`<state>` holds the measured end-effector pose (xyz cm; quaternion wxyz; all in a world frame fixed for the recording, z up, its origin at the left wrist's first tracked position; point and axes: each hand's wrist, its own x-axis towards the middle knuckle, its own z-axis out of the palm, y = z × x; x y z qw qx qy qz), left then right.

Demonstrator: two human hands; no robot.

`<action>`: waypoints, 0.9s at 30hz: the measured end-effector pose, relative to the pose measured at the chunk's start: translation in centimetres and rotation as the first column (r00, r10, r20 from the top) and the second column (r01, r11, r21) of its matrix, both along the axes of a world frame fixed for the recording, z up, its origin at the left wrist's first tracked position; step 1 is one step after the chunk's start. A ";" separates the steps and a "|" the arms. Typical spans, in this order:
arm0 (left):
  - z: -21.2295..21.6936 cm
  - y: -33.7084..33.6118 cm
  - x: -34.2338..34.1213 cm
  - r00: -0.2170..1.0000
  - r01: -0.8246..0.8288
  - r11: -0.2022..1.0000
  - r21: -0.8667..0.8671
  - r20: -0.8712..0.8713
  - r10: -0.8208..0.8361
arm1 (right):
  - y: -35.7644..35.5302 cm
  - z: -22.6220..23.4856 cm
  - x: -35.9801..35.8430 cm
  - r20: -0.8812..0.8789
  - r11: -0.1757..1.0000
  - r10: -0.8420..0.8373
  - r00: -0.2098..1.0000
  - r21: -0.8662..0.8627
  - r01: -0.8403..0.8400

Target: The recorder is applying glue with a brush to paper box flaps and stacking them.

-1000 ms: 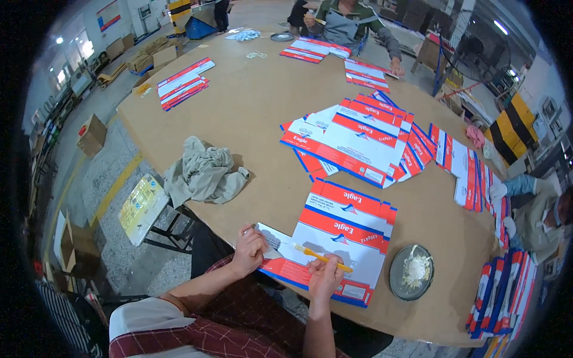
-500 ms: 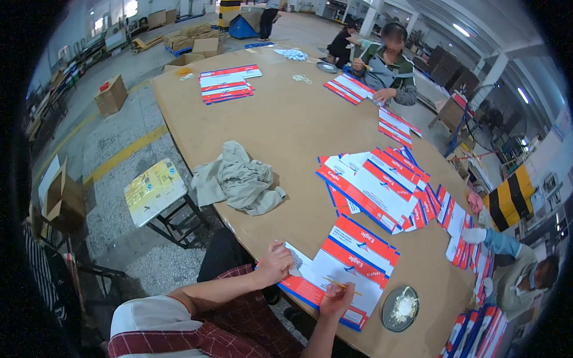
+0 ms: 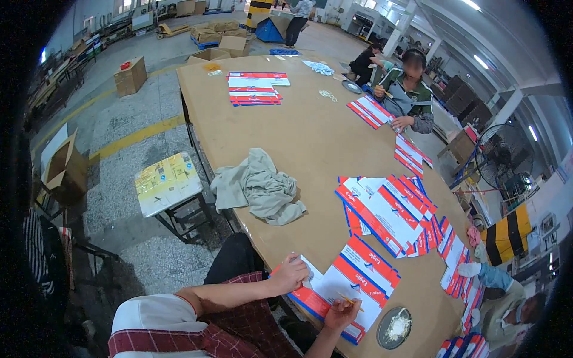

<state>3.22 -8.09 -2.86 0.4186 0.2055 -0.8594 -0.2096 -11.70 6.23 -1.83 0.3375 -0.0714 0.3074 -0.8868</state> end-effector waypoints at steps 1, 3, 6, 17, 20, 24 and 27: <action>0.0 0.0 0.0 1.000 -0.008 1.000 0.007 -0.013 0.008 | 0.0 0.0 0.0 -0.009 1.000 0.015 1.000 0.001 -0.015; 0.0 0.0 0.0 1.000 -0.006 1.000 0.011 0.002 0.006 | 0.1 0.0 0.0 0.020 1.000 0.014 1.000 -0.017 -0.013; 0.2 0.0 -0.1 1.000 -0.020 1.000 -0.008 -0.003 0.020 | 0.2 0.0 -0.1 0.008 0.999 0.034 0.999 -0.028 -0.034; 0.0 0.1 -0.1 1.000 -0.002 0.999 0.041 -0.023 0.003 | 0.2 -0.2 -0.2 0.075 0.999 -0.030 0.997 0.018 0.029; 0.0 -0.1 0.0 1.000 0.008 0.999 0.049 -0.007 -0.007 | 0.0 0.0 -0.3 0.099 1.000 -0.008 0.995 -0.003 0.009; -0.4 -0.2 -0.1 0.999 0.017 0.999 0.047 -0.031 -0.016 | -0.1 0.5 -0.5 0.151 0.990 -0.013 0.988 0.141 -0.009; -0.7 -0.3 -0.4 1.000 -0.015 0.999 0.029 -0.023 0.016 | -0.3 0.8 -0.2 -0.112 0.910 -0.182 0.977 0.356 0.210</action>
